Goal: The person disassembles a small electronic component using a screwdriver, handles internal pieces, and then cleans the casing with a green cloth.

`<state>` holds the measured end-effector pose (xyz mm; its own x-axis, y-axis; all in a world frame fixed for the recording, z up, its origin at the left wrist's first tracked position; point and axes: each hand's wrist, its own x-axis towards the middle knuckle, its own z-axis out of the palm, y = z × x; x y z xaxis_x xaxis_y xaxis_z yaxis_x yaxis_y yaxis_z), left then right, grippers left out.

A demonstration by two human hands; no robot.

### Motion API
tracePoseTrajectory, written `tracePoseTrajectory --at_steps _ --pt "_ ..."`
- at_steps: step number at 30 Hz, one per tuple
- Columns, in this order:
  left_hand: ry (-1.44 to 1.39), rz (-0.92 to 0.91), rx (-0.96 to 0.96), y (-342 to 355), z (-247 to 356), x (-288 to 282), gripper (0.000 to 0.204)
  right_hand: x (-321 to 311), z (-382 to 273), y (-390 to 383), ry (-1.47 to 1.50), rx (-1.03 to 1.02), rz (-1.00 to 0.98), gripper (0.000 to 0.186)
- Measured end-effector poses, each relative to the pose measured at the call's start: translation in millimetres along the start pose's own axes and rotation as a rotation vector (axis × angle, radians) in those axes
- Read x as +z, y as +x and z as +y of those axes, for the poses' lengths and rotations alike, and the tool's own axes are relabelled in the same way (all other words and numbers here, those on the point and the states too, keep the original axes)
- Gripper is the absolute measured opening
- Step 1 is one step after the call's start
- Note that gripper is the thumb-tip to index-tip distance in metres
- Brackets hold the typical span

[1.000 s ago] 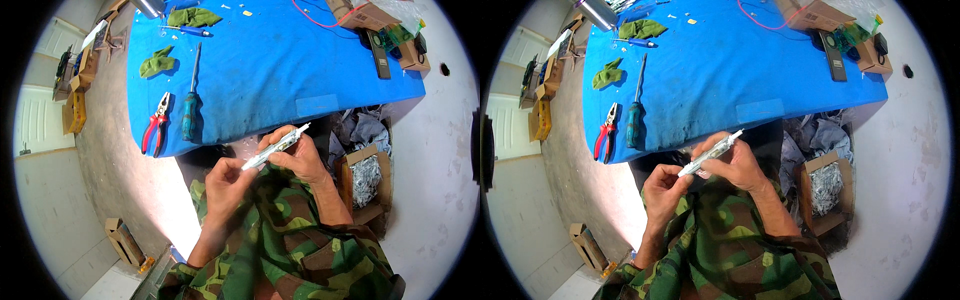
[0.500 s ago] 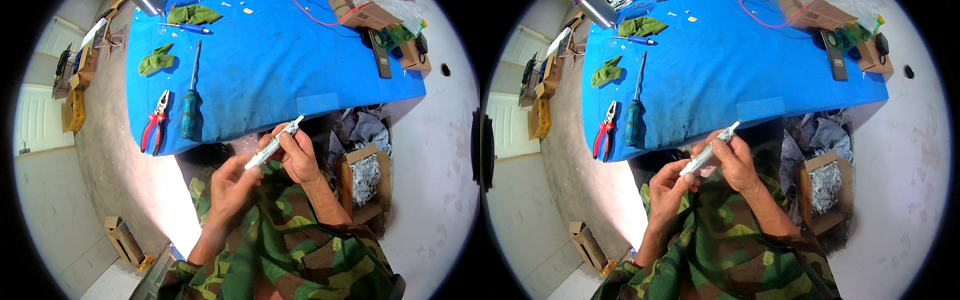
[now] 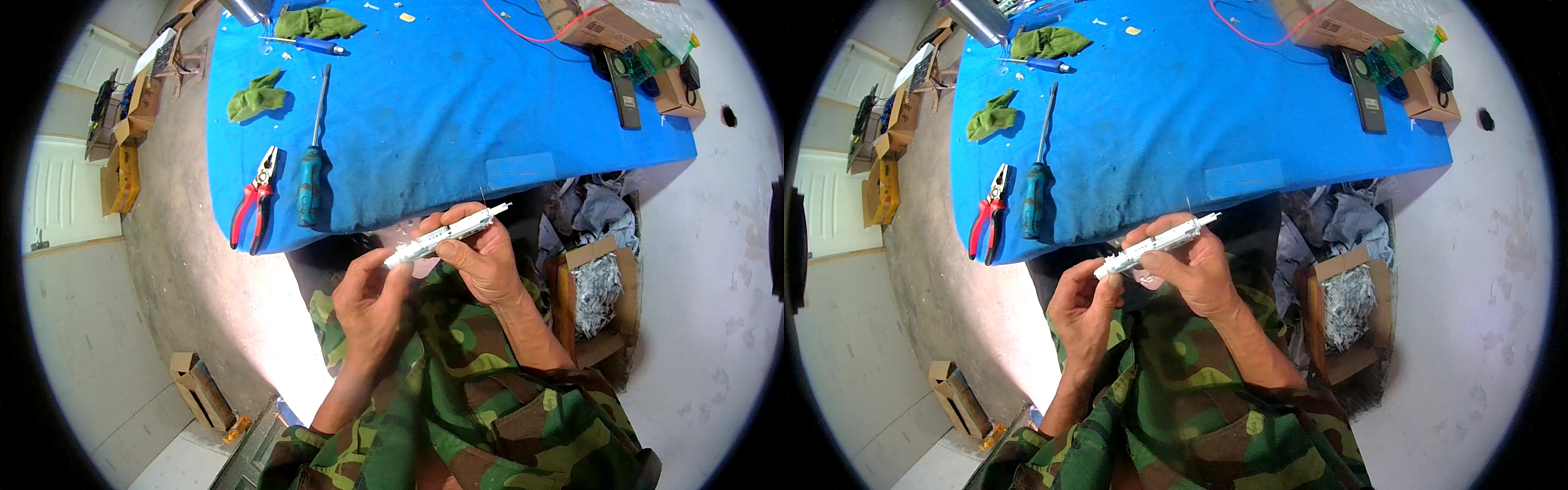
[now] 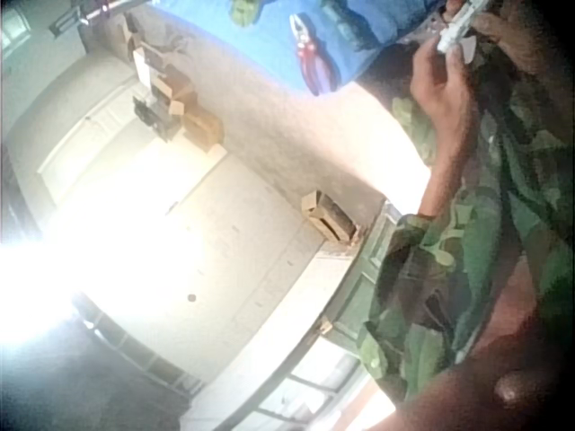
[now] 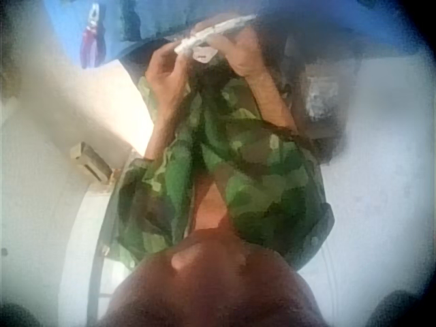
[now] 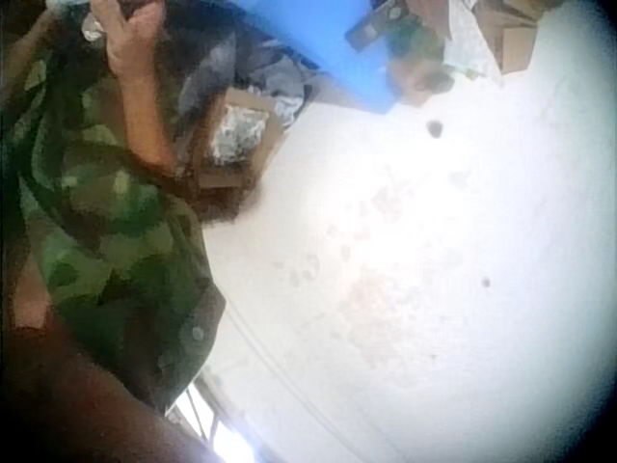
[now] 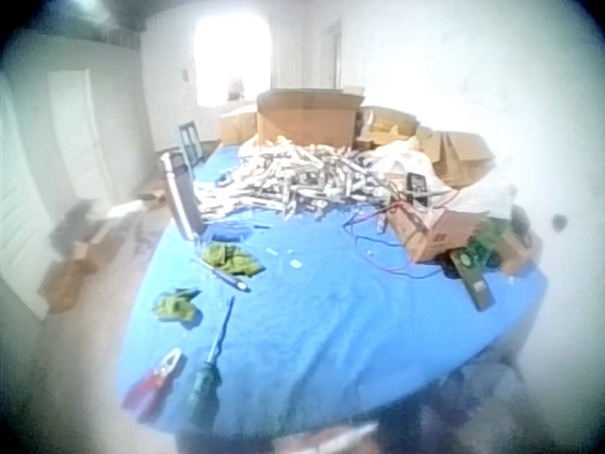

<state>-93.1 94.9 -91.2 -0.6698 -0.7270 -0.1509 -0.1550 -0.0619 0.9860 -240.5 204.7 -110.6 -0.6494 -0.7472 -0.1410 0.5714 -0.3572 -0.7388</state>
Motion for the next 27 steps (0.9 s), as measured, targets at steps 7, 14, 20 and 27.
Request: tracePoseTrajectory --at_steps 7,14,20,27 --pt "0.122 0.004 0.179 6.4 -4.3 -2.8 0.022 2.1 3.1 -0.1 -0.060 -0.040 0.033 0.031" --pt "0.199 0.034 0.239 8.9 -2.3 -2.1 0.019 6.4 8.9 -0.2 0.020 -0.052 0.067 0.033" --pt "0.194 0.075 0.215 6.0 -7.8 1.6 0.018 5.0 10.6 -0.4 -0.010 -0.054 0.065 0.033" --pt "0.193 0.084 0.203 4.5 -6.3 2.1 0.016 11.9 10.8 0.0 -0.016 -0.097 0.115 0.033"
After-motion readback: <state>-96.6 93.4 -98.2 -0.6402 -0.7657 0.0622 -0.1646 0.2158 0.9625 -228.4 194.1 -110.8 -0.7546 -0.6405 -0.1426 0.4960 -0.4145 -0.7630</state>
